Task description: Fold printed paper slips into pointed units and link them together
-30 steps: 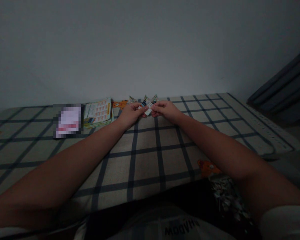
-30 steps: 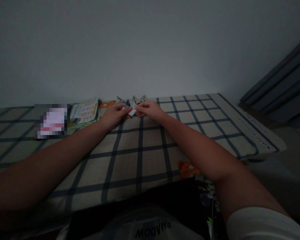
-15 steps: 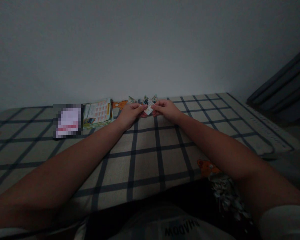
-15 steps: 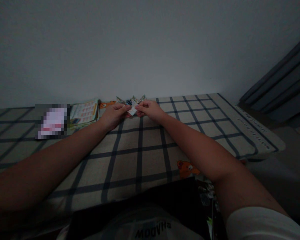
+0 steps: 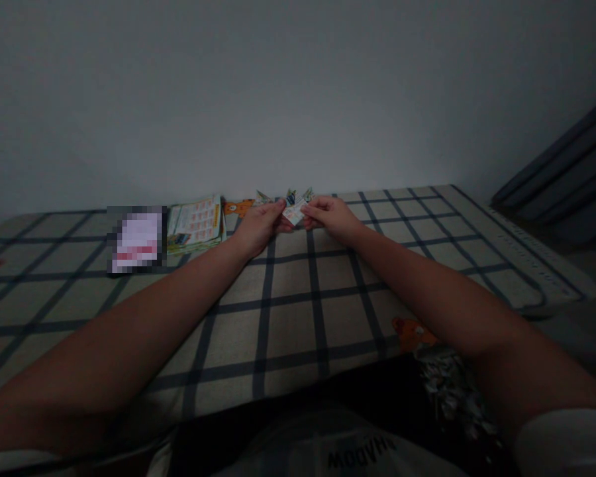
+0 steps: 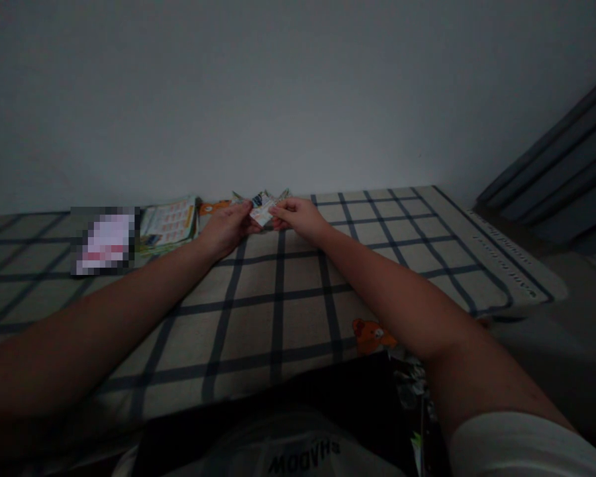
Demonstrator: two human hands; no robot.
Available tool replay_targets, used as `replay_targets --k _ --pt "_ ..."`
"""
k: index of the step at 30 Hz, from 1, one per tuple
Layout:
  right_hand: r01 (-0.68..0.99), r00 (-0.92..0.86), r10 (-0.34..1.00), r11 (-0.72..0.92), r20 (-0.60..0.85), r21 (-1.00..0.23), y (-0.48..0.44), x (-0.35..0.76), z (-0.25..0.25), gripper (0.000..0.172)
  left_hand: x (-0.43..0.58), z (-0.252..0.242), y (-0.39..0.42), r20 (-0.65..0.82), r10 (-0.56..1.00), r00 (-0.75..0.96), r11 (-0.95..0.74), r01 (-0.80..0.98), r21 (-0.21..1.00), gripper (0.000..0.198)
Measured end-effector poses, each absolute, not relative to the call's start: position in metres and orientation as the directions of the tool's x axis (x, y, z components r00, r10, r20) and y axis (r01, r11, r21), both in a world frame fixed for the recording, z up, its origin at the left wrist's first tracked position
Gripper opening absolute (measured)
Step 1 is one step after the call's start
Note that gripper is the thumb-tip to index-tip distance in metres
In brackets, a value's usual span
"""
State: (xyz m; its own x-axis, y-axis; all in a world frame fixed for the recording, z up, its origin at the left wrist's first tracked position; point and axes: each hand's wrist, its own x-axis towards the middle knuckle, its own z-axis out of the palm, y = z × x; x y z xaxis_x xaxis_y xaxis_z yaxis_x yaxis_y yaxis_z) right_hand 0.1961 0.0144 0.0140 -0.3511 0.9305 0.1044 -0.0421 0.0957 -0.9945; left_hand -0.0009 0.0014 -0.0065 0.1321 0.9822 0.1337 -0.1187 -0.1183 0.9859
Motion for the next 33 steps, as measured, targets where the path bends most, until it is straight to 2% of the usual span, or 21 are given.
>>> replay_targets --k 5,13,22,25,30,33 --pt "-0.048 -0.353 0.930 0.089 0.100 -0.995 0.0142 0.1960 0.0110 0.027 -0.0015 -0.0109 0.0011 0.200 0.971 0.130 -0.190 -0.085 0.978 0.047" --pt "-0.058 -0.408 0.902 0.131 0.143 -0.990 0.0143 0.1981 0.0065 0.031 -0.0043 -0.0119 0.0010 0.216 0.972 0.093 -0.221 0.051 0.974 0.037" --pt "0.128 -0.387 0.890 0.310 0.240 -0.942 0.0143 0.2005 0.0097 0.038 -0.0039 -0.0122 0.0012 0.214 0.973 0.085 -0.218 0.039 0.975 0.041" --pt "0.107 -0.357 0.901 0.302 0.247 -0.947 0.0157 0.2002 0.0099 0.037 -0.0021 -0.0121 0.0010 0.226 0.968 0.104 -0.229 0.015 0.973 0.045" --pt "0.064 -0.321 0.918 0.268 0.235 -0.961 0.0185 0.2013 0.0100 0.039 -0.0036 -0.0117 -0.0007 0.198 0.963 0.181 -0.226 0.153 0.962 0.043" --pt "0.008 -0.341 0.919 0.216 0.200 -0.976 0.0186 0.2000 0.0094 0.038 -0.0057 -0.0126 0.0006 0.185 0.963 0.197 -0.215 0.145 0.966 0.042"
